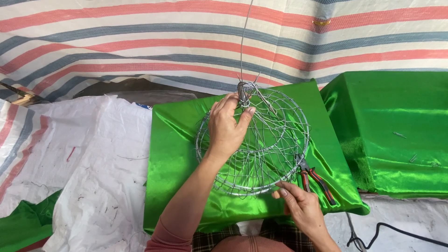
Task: Assembling a wire frame by weaving and securing thin wire using pliers.
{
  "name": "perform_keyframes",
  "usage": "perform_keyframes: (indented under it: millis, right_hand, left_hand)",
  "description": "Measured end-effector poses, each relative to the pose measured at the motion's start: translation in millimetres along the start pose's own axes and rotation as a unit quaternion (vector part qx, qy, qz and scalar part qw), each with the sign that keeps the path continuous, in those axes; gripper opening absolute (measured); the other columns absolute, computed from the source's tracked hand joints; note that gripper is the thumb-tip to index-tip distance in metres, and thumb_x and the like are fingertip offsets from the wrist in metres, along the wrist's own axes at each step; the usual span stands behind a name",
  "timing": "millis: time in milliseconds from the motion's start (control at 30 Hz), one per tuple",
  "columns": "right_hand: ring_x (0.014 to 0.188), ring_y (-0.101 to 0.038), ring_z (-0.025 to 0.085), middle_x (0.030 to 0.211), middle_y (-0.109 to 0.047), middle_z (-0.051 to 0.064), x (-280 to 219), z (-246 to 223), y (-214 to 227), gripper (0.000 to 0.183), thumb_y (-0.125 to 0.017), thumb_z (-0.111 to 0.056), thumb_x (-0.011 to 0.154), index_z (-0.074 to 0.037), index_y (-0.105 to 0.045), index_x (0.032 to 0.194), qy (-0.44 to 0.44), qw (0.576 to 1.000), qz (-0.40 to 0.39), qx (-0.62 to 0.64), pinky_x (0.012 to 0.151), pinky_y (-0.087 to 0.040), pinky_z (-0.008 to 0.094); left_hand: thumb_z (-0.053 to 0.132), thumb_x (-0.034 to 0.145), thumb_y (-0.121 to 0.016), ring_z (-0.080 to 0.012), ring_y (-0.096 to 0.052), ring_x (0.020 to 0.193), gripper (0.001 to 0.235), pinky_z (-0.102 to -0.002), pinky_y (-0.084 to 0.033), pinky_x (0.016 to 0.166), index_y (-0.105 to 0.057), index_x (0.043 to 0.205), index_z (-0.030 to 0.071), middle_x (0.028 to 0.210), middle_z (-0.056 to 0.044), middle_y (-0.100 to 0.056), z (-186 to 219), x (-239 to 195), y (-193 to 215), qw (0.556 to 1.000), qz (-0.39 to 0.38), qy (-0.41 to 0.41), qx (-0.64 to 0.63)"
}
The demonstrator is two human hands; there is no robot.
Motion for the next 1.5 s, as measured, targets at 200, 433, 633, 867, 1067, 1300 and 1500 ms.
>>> perform_keyframes:
  millis: [200, 433, 633, 867, 1067, 1300, 1500]
  right_hand:
    - [0.036, -0.068, 0.007, 0.091, -0.089, -0.003, 0, 1, -2, 0.033, -0.063, -0.023, 0.093, -0.011, -0.074, 0.122, 0.006, 0.999, -0.010, -0.034, 0.035, -0.062, 0.022]
    - [0.042, -0.071, 0.006, 0.094, -0.088, -0.005, 3, -10, -5, 0.032, -0.059, -0.029, 0.095, -0.017, -0.075, 0.120, 0.012, 0.997, -0.030, -0.077, 0.043, -0.064, 0.022]
    - [0.050, -0.071, 0.011, 0.094, -0.086, 0.006, 7, 13, -18, 0.032, -0.065, -0.017, 0.094, -0.008, -0.074, 0.123, -0.020, 0.988, -0.078, 0.132, 0.046, -0.063, 0.025]
    - [0.055, -0.070, 0.016, 0.096, -0.084, 0.013, 9, 30, -29, 0.034, -0.065, -0.009, 0.094, -0.002, -0.072, 0.126, -0.074, 0.967, -0.105, 0.220, 0.049, -0.063, 0.028]
    - [0.097, -0.083, 0.015, 0.108, -0.085, 0.004, 18, 4, -11, 0.028, -0.075, -0.026, 0.086, -0.016, -0.082, 0.112, 0.047, 0.997, -0.056, -0.005, 0.084, -0.067, 0.027]
    - [0.075, -0.081, 0.015, 0.089, -0.082, 0.005, 7, -22, -5, 0.023, -0.075, -0.029, 0.089, -0.010, -0.079, 0.101, 0.281, 0.932, 0.084, -0.212, 0.061, -0.068, 0.025]
    - [0.056, -0.071, 0.014, 0.082, -0.081, 0.005, 19, 6, -15, 0.041, -0.061, -0.046, 0.095, -0.017, -0.073, 0.122, 0.256, 0.921, 0.040, -0.292, 0.047, -0.063, 0.028]
  left_hand:
    - [0.038, 0.094, -0.066, -0.0276, -0.069, 0.108, 0.036, -0.052, -0.048, 0.103, -0.065, 0.110, 0.006, 0.118, -0.011, -0.073, -1, 0, -1, 1.000, -0.002, 0.001, 0.013]
    - [0.031, 0.095, -0.068, -0.0257, -0.069, 0.108, 0.026, -0.052, -0.048, 0.101, -0.066, 0.113, 0.013, 0.123, -0.006, -0.073, -2, -1, -2, 1.000, -0.014, 0.001, 0.002]
    - [0.040, 0.096, -0.063, -0.0267, -0.071, 0.107, 0.033, -0.052, -0.049, 0.102, -0.065, 0.115, 0.012, 0.117, -0.007, -0.074, -2, -2, 0, 1.000, -0.014, 0.003, 0.006]
    - [0.044, 0.096, -0.061, -0.0240, -0.071, 0.101, 0.037, -0.050, -0.050, 0.099, -0.065, 0.117, 0.014, 0.117, -0.005, -0.073, -6, -1, 0, 0.999, -0.022, 0.021, 0.011]
    - [0.041, 0.096, -0.062, -0.0220, -0.071, 0.096, 0.034, -0.052, -0.050, 0.100, -0.065, 0.115, 0.013, 0.117, -0.005, -0.073, -8, 2, 0, 1.000, -0.025, 0.009, 0.013]
    - [0.044, 0.095, -0.064, -0.0238, -0.070, 0.093, 0.035, -0.048, -0.052, 0.092, -0.064, 0.105, 0.010, 0.111, -0.005, -0.073, -12, 4, 0, 0.999, -0.023, 0.020, 0.032]
    - [0.042, 0.095, -0.066, -0.0233, -0.070, 0.091, 0.035, -0.049, -0.052, 0.093, -0.063, 0.104, 0.009, 0.108, -0.006, -0.073, -14, 5, 0, 0.999, -0.027, 0.026, 0.032]
Point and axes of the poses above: each hand's wrist, its own x-axis towards the middle knuckle, its own y-axis out of the back of the hand, z = x × y, the point moved 10 cm from there along x, towards the middle knuckle
